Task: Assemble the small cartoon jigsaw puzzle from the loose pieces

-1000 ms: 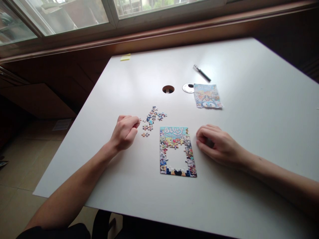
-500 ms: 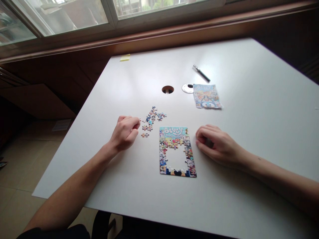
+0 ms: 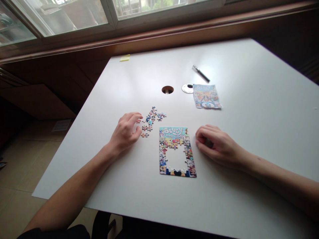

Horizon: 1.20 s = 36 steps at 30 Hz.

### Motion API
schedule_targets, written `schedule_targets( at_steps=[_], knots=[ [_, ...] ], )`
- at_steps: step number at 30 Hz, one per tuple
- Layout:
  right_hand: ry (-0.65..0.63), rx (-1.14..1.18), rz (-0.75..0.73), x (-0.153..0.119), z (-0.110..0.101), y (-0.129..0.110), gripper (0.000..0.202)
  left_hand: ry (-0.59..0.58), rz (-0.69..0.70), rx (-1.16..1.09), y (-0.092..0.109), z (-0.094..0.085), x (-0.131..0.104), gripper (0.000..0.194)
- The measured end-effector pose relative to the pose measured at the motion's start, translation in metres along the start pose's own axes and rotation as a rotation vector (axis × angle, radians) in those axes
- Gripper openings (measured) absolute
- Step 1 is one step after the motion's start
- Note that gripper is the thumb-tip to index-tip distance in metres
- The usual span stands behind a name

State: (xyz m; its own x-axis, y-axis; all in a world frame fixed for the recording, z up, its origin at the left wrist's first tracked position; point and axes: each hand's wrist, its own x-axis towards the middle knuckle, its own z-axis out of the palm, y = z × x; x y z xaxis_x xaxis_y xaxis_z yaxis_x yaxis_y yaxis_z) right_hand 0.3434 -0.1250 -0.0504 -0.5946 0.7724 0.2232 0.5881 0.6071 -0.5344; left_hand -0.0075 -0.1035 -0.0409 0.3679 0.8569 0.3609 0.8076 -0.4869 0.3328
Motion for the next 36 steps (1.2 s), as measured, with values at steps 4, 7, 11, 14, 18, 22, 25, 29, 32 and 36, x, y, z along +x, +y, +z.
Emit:
schedule_targets(
  at_steps=[4, 7, 11, 14, 18, 22, 25, 29, 32, 36],
  knots=[
    [0.002, 0.0, -0.001, -0.0006, 0.0001, 0.0005, 0.019, -0.004, -0.074, 0.02, -0.0006, -0.0001, -0.0009, 0.039],
    [0.005, 0.0, -0.004, -0.0002, -0.0001, 0.0004, 0.019, 0.01, -0.082, 0.077, -0.0002, -0.0008, -0.0015, 0.037],
    [0.012, 0.005, 0.0, 0.0007, -0.0006, -0.0009, 0.019, -0.028, -0.005, 0.001, 0.0018, -0.0003, -0.0014, 0.041],
    [0.012, 0.008, -0.001, 0.0009, -0.0003, -0.0012, 0.019, -0.058, 0.038, -0.02, 0.0027, 0.0005, -0.0014, 0.044],
    [0.005, 0.005, -0.011, 0.0002, 0.0005, 0.0002, 0.02, -0.008, 0.033, 0.01, 0.0022, 0.0004, -0.0022, 0.037],
    [0.002, 0.002, -0.016, -0.0006, 0.001, 0.0017, 0.02, -0.113, 0.121, -0.03, 0.0059, -0.0006, -0.0034, 0.041],
    [0.004, 0.003, -0.015, -0.0008, 0.0014, 0.0019, 0.021, -0.134, 0.144, -0.021, 0.0083, -0.0002, -0.004, 0.038],
    [0.005, 0.002, -0.016, -0.0009, 0.0013, 0.0013, 0.021, -0.187, 0.145, 0.022, 0.0057, 0.001, -0.0038, 0.047],
    [0.002, 0.001, -0.012, -0.0004, 0.0004, 0.0001, 0.02, -0.253, 0.134, 0.064, 0.0033, 0.0016, -0.0035, 0.051],
    [0.002, 0.0, -0.011, 0.0011, -0.0003, -0.0016, 0.02, -0.269, 0.162, 0.101, 0.0053, 0.003, -0.0041, 0.053]
  ],
)
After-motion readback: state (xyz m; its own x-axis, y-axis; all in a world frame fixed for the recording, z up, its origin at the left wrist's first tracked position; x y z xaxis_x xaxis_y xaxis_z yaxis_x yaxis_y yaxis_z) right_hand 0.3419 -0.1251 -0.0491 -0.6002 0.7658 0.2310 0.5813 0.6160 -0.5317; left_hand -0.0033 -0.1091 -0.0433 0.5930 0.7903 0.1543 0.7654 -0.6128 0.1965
